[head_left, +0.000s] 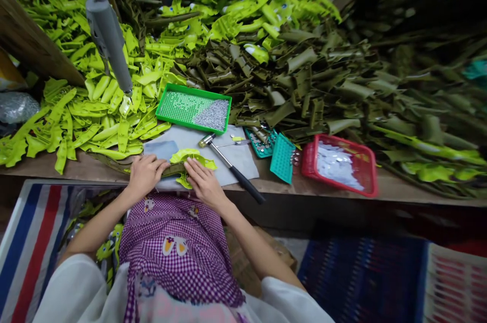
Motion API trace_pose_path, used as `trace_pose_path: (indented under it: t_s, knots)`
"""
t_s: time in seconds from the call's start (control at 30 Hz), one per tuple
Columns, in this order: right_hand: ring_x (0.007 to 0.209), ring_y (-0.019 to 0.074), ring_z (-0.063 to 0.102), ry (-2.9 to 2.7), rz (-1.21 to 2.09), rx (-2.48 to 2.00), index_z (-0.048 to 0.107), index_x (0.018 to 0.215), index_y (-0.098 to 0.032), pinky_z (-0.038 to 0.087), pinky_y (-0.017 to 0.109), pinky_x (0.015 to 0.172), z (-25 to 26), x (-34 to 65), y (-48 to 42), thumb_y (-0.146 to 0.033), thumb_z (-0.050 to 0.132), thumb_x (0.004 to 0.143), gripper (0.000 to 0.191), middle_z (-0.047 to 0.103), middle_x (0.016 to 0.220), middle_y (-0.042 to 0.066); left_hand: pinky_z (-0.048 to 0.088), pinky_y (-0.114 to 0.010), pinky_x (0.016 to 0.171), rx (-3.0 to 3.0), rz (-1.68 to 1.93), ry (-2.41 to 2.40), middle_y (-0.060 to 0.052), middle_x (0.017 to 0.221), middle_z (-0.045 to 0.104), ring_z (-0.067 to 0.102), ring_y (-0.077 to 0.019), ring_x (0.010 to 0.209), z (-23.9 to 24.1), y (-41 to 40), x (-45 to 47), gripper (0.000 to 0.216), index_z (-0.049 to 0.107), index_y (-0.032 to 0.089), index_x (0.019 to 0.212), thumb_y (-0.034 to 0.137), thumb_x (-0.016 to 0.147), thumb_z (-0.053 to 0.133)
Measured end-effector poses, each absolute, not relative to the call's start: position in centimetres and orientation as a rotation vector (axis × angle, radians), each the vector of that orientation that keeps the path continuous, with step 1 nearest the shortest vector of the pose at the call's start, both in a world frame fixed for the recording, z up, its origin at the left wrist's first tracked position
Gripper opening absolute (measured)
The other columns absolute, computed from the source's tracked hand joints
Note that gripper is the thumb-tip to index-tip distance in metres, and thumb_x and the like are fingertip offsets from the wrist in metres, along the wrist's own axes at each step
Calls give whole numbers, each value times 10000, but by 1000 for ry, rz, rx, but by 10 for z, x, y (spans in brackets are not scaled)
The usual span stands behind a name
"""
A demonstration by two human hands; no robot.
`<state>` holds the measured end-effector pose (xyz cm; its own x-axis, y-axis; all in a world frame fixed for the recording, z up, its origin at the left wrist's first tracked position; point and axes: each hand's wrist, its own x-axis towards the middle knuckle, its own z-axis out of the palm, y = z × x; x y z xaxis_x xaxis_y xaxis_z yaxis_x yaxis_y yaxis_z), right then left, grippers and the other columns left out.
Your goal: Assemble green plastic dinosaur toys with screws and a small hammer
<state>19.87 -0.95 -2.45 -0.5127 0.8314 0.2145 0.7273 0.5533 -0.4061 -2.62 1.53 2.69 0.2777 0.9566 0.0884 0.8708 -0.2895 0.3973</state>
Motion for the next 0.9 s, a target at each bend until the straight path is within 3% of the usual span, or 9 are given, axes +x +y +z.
trace_pose_path:
  t_s: [0.27, 0.43, 0.63, 0.83, 0.9]
  knots:
    - [1398, 201, 359, -2458, 292, -1295, 319, 1460, -208, 383, 367, 1007, -18, 190, -15, -218, 301, 986, 475, 400, 1487, 52, 332, -352, 773, 2420, 305, 1666, -88, 894, 646, 569, -221, 824, 26, 18, -22, 400, 727, 216, 1010, 429, 952, 394]
    - [1386, 196, 382, -2450, 353, -1320, 335, 1454, -214, 397, 374, 988, -12, 189, -14, -227, 299, 984, 471, 407, 1482, 63, 332, -346, 757, 2397, 255, 1584, -84, 858, 676, 585, -231, 837, 27, 29, -27, 419, 745, 212, 920, 449, 946, 401]
    - [1370, 205, 405, -2450, 371, -1344, 389, 1427, -212, 418, 383, 944, -10, 189, -12, -228, 309, 980, 454, 421, 1472, 51, 324, -344, 792, 2354, 250, 1521, -68, 925, 693, 590, -232, 893, 27, 34, -27, 357, 733, 243, 987, 463, 922, 458]
    - [1370, 205, 403, -2450, 361, -1367, 404, 1419, -194, 409, 375, 965, -8, 186, -12, -225, 295, 981, 453, 442, 1460, 58, 350, -337, 783, 2190, 249, 1572, -79, 856, 664, 579, -221, 793, 27, 44, -19, 385, 739, 206, 853, 523, 868, 522]
    - [1372, 203, 399, -2458, 334, -1374, 398, 1422, -188, 404, 365, 970, -9, 186, -13, -251, 283, 988, 454, 431, 1469, 54, 357, -366, 820, 2182, 230, 1614, -97, 873, 649, 581, -251, 845, 26, 44, -16, 394, 711, 181, 844, 526, 867, 521]
